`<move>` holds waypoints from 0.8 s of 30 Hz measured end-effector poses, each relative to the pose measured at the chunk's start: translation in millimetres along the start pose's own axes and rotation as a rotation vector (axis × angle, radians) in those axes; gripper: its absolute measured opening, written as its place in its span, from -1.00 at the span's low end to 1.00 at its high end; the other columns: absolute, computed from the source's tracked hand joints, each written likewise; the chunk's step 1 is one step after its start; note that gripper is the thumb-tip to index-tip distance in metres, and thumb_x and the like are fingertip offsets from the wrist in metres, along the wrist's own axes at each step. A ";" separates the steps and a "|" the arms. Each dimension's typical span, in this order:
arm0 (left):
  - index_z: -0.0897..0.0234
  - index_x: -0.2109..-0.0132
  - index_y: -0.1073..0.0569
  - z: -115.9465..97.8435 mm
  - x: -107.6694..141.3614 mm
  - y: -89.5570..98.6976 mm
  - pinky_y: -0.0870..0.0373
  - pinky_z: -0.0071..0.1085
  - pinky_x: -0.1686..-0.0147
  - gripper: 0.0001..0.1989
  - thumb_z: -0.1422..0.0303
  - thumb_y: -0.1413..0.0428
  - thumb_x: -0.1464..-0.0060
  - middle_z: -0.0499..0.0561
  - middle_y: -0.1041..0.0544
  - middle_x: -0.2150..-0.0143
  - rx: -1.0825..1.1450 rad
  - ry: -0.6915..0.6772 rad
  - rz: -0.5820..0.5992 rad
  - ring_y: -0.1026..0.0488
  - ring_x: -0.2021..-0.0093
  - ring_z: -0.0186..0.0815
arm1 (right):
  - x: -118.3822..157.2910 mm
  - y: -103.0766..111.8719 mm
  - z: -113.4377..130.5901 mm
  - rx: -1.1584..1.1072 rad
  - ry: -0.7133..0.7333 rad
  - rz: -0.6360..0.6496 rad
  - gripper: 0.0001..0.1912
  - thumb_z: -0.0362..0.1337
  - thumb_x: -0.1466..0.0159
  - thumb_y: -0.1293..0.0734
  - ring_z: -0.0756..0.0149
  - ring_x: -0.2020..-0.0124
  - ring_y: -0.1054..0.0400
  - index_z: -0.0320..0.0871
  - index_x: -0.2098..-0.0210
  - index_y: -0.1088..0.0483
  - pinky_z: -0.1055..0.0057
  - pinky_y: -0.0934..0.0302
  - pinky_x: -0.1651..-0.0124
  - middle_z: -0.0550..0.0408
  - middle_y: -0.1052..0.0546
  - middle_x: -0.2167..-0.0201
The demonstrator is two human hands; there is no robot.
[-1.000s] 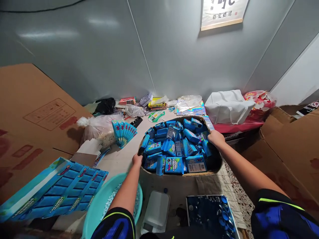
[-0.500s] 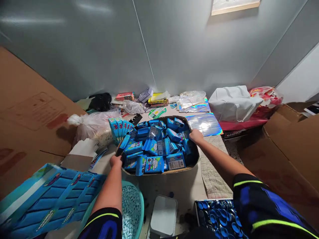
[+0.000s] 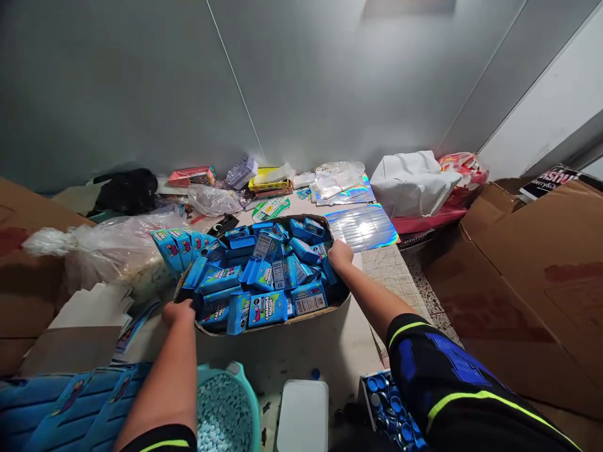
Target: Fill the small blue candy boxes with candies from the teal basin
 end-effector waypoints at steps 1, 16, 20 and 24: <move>0.51 0.01 -0.60 -0.6 4.0 -0.1 -0.62 0.09 0.14 -0.68 0.43 -0.16 -0.13 0.36 -0.65 0.17 -0.041 0.050 0.013 -0.64 0.03 0.27 | 2.0 -0.9 -0.6 -0.004 -0.005 -0.009 -0.62 -0.37 -0.43 -0.17 0.02 -0.08 -0.56 -0.27 -0.06 -0.56 0.34 -0.31 0.03 -0.28 -0.63 -0.03; 0.33 -0.11 -0.52 14.5 59.5 -0.3 -0.54 -0.11 -0.08 -0.69 0.18 -0.15 -0.42 0.11 -0.58 -0.05 -0.157 -0.022 0.139 -0.56 -0.04 -0.17 | 49.8 -2.1 -22.0 -0.033 0.015 -0.105 -0.55 -0.31 -0.43 -0.09 0.17 0.16 -0.45 -0.19 -0.05 -0.56 0.37 -0.13 0.21 -0.14 -0.60 0.09; 0.33 -0.11 -0.51 19.2 68.9 4.4 -0.52 -0.10 -0.10 -0.68 0.18 -0.11 -0.45 0.12 -0.58 -0.03 -0.148 -0.048 0.148 -0.55 -0.04 -0.16 | 58.8 -2.5 -27.7 -0.040 0.010 -0.126 -0.55 -0.30 -0.42 -0.08 0.16 0.20 -0.42 -0.19 -0.03 -0.56 0.35 -0.08 0.24 -0.13 -0.60 0.14; 0.35 -0.11 -0.51 18.2 75.2 9.9 -0.51 -0.08 -0.11 -0.70 0.21 -0.07 -0.46 0.14 -0.58 0.00 -0.137 -0.080 0.175 -0.56 -0.04 -0.14 | 63.3 -1.6 -30.1 -0.053 0.006 -0.130 -0.56 -0.29 -0.40 -0.10 0.14 0.20 -0.41 -0.18 -0.01 -0.58 0.33 -0.12 0.21 -0.12 -0.59 0.17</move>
Point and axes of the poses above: each hand's wrist, its own x-axis away from the middle knuckle, its own y-axis out of the back of the hand, z = x × y, the point moved 4 cm from there along -x, towards the middle knuckle
